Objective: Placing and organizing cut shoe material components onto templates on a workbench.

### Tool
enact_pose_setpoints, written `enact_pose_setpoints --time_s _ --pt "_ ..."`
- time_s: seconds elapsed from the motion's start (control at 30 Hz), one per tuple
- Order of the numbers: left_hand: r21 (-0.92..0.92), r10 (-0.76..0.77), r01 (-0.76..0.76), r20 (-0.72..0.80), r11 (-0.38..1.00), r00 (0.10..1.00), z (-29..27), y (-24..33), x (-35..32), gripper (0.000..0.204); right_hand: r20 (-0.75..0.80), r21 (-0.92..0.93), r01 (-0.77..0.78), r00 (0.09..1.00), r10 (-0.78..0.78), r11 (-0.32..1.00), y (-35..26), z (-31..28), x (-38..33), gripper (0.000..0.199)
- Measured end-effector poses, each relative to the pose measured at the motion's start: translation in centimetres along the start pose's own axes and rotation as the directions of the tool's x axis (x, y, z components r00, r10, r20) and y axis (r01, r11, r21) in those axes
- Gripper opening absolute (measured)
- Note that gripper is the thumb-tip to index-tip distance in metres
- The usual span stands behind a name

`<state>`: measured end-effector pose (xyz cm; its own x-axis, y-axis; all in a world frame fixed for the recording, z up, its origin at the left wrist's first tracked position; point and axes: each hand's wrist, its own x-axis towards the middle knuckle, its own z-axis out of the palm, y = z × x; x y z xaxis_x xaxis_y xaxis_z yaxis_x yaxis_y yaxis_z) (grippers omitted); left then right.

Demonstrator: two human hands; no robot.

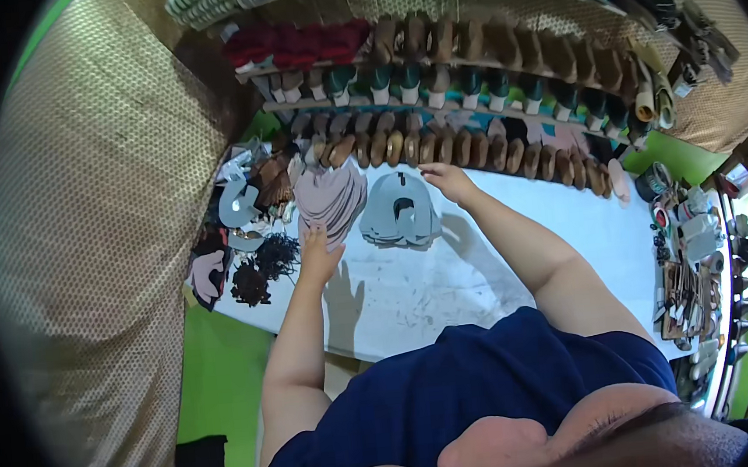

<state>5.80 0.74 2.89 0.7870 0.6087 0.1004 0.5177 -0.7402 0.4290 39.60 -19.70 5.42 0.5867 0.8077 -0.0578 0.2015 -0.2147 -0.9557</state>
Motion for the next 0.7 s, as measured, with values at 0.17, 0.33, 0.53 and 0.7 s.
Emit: enact_pose_setpoints --time_s 0.17,0.33,0.53,0.7 --pt "-0.014 0.064 -0.063 0.101 0.998 0.993 0.6 -0.8 3.2 0.072 0.001 -0.499 0.077 0.996 -0.089 0.863 3.1 7.9 3.4 0.036" --pt "-0.066 0.217 -0.21 0.133 0.976 0.967 3.4 0.5 7.1 0.069 -0.03 -0.678 0.091 0.988 -0.15 0.729 3.5 10.7 3.8 0.039" --pt "-0.145 0.327 -0.307 0.146 0.941 0.934 4.7 2.6 9.9 0.065 -0.211 -0.629 0.02 0.958 -0.196 0.777 3.6 11.5 4.4 0.05" --pt "-0.153 0.377 -0.361 0.101 0.92 0.92 5.9 3.0 11.9 0.063 -0.235 -0.453 -0.063 0.971 -0.051 0.889 2.8 11.5 4.7 0.037"
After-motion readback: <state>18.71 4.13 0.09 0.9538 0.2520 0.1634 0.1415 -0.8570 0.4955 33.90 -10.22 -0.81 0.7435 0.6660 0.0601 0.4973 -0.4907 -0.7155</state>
